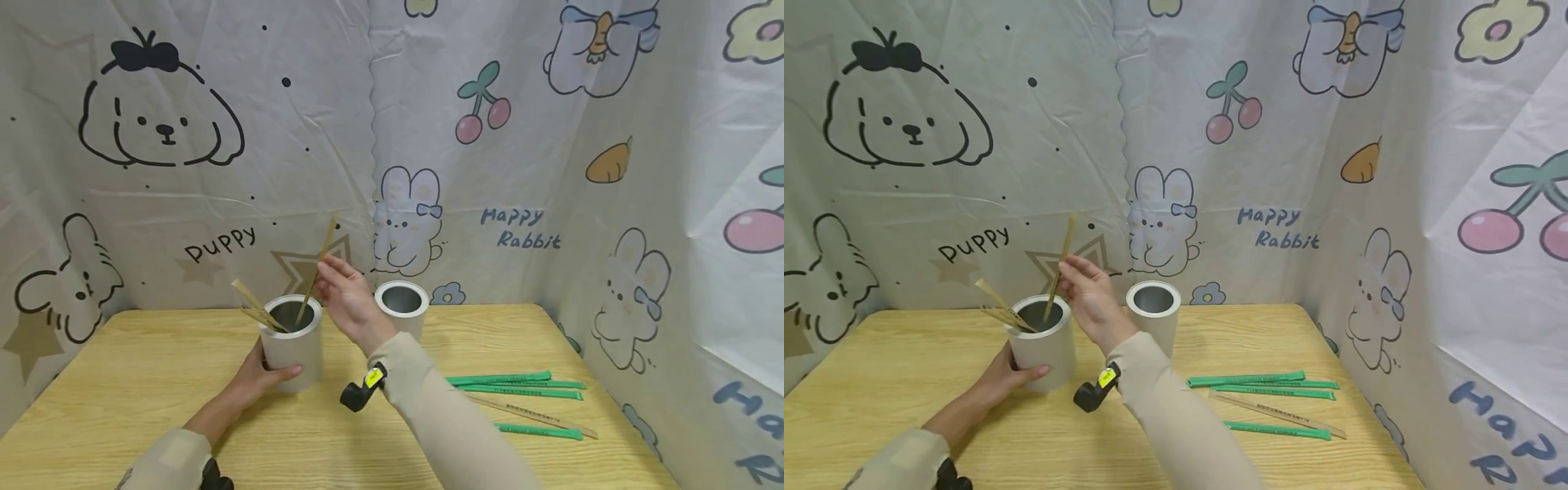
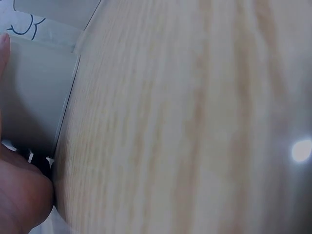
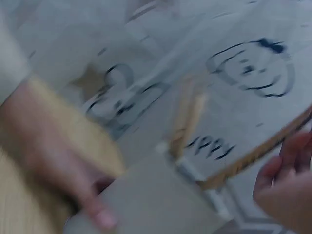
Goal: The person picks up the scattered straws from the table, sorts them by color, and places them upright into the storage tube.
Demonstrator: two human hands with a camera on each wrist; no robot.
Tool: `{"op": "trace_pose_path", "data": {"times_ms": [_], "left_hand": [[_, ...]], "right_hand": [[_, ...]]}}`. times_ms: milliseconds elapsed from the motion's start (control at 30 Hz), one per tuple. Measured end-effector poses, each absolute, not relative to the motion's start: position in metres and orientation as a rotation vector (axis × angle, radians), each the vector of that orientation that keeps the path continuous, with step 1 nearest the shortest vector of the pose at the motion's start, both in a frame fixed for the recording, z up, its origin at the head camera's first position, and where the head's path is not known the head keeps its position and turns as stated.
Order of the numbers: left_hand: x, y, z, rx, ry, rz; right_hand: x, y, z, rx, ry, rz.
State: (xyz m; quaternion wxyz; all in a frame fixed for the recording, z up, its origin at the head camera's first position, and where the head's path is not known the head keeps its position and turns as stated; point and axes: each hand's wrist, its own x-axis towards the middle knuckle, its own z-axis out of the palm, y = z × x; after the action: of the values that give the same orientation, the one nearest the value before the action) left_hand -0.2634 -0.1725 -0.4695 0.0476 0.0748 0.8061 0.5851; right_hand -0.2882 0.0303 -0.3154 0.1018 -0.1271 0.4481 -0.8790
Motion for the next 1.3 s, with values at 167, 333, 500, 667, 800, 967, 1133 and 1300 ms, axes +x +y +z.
{"op": "trace_pose_path", "data": {"times_ms": [167,333,500,667,800,967,1133,1300], "left_hand": [[-0.263,-0.172,-0.47,0.223,2.45,1.78],[-0.26,-0.173,-0.469,0.183,2.46,1.765],[-0.259,-0.173,-0.468,0.176,2.46,1.759],[-0.26,-0.173,-0.467,0.189,2.452,1.751],[-0.262,-0.172,-0.467,0.198,2.449,1.766],[-0.264,-0.172,-0.467,0.203,2.46,1.759],[-0.264,-0.173,-0.468,0.209,2.454,1.76],[-0.265,-0.173,-0.471,0.235,2.461,1.763]], "right_hand": [[-0.287,0.044,-0.335,-0.268,1.799,-2.405],[-0.276,0.105,-0.337,-0.389,2.167,-2.106],[-0.26,0.181,-0.354,-0.563,2.325,-1.766],[-0.247,0.251,-0.374,-0.601,2.428,-1.494],[-0.237,0.298,-0.39,-0.585,2.498,-1.362],[-0.23,0.34,-0.408,-0.591,2.53,-1.329],[-0.227,0.369,-0.424,-0.595,2.552,-1.23],[-0.224,0.383,-0.437,-0.576,2.548,-1.152]]}}
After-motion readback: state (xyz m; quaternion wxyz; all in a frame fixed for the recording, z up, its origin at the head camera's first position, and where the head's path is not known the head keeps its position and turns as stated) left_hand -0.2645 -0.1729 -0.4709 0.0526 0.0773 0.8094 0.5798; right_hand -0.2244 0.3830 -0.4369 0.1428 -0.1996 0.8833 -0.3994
